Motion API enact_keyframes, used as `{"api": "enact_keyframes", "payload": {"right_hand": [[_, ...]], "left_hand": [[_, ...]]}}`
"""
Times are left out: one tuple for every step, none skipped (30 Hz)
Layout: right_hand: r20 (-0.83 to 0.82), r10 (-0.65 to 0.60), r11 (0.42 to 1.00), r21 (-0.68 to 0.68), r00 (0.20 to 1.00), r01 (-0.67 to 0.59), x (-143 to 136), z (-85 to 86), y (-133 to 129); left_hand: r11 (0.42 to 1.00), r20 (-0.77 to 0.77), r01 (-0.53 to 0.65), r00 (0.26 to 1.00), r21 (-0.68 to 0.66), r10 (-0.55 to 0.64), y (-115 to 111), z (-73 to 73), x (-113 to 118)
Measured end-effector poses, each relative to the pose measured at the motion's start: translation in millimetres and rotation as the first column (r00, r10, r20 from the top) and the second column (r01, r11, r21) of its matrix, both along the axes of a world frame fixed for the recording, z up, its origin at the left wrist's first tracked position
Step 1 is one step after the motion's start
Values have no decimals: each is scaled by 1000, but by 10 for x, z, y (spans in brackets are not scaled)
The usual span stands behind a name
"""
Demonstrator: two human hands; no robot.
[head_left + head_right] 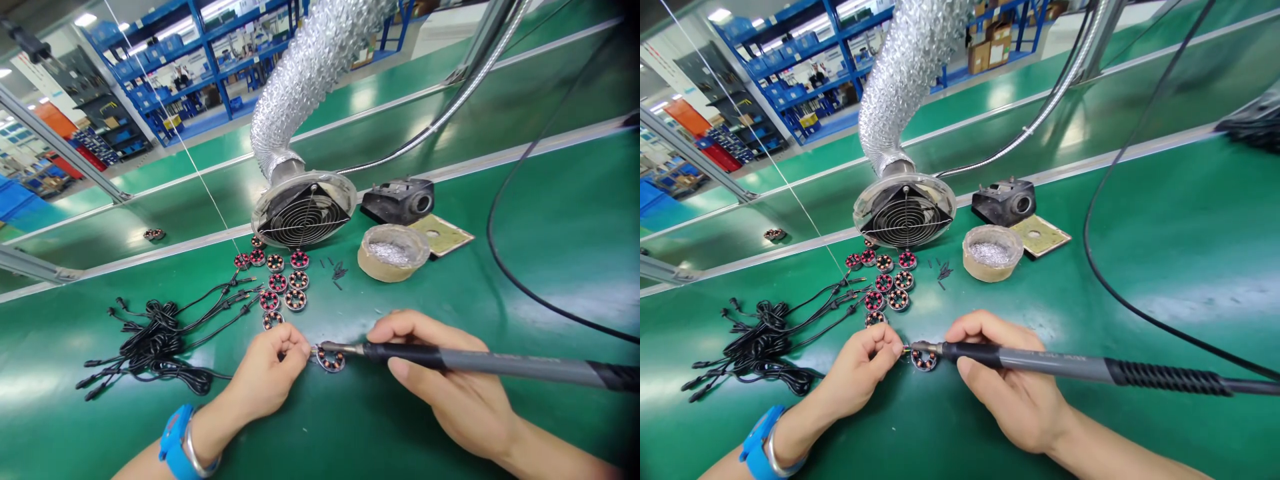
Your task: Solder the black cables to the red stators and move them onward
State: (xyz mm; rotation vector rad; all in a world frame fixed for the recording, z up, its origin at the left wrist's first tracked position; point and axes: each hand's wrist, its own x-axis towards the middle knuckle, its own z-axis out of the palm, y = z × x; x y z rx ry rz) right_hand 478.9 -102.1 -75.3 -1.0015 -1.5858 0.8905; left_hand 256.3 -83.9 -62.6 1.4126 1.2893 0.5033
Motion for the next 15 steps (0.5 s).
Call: {"api": "enact_keyframes", "payload": {"right_hand": [[3, -3, 1000, 10, 1000, 3, -1, 10, 0], [11, -7, 1000, 21, 1000, 7, -3, 22, -3], [21, -14, 999, 37, 1000, 13, -5, 35, -7], [31, -25, 998, 54, 999, 23, -8, 49, -13], [37, -34, 997, 70, 999, 32, -13, 64, -21], [41, -38, 996, 82, 998, 35, -19, 79, -31], [40, -37, 995, 90, 999, 33, -26, 93, -42], [36, -30, 995, 98, 999, 26, -34, 106, -53], [30, -18, 994, 105, 999, 15, -41, 118, -63], [25, -7, 994, 113, 1000, 4, -49, 127, -74], [21, 3, 992, 123, 1000, -5, -54, 135, -83], [17, 8, 991, 134, 1000, -10, -58, 140, -90], [12, 12, 989, 144, 1000, -14, -59, 142, -95], [6, 16, 988, 153, 1000, -17, -58, 143, -99], [2, 20, 987, 159, 1000, -20, -54, 141, -102]], "left_hand": [[1000, -3, 1, 1000, -1, -1, 0, 3, 1], [1000, -6, 3, 1000, -1, -3, 0, 5, 2], [1000, -8, 2, 1000, 0, -2, 0, 6, 2], [1000, -11, 2, 1000, 1, -2, 0, 6, 2], [1000, -13, 4, 1000, 0, -4, 0, 4, 1], [1000, -14, 6, 1000, 0, -6, -1, 2, 0], [1000, -14, 8, 1000, 0, -8, -2, -1, -1], [1000, -16, 11, 1000, 1, -11, -2, -3, -1], [1000, -17, 12, 1000, 4, -12, 0, -3, -1], [1000, -20, 14, 1000, 8, -14, 2, -2, 0], [1000, -24, 14, 1000, 13, -14, 5, 1, 1], [1000, -27, 15, 1000, 18, -14, 8, 6, 2], [1000, -30, 15, 999, 21, -15, 11, 11, 4], [1000, -32, 17, 999, 23, -16, 13, 17, 5], [1000, -32, 19, 999, 25, -18, 14, 23, 6]]}}
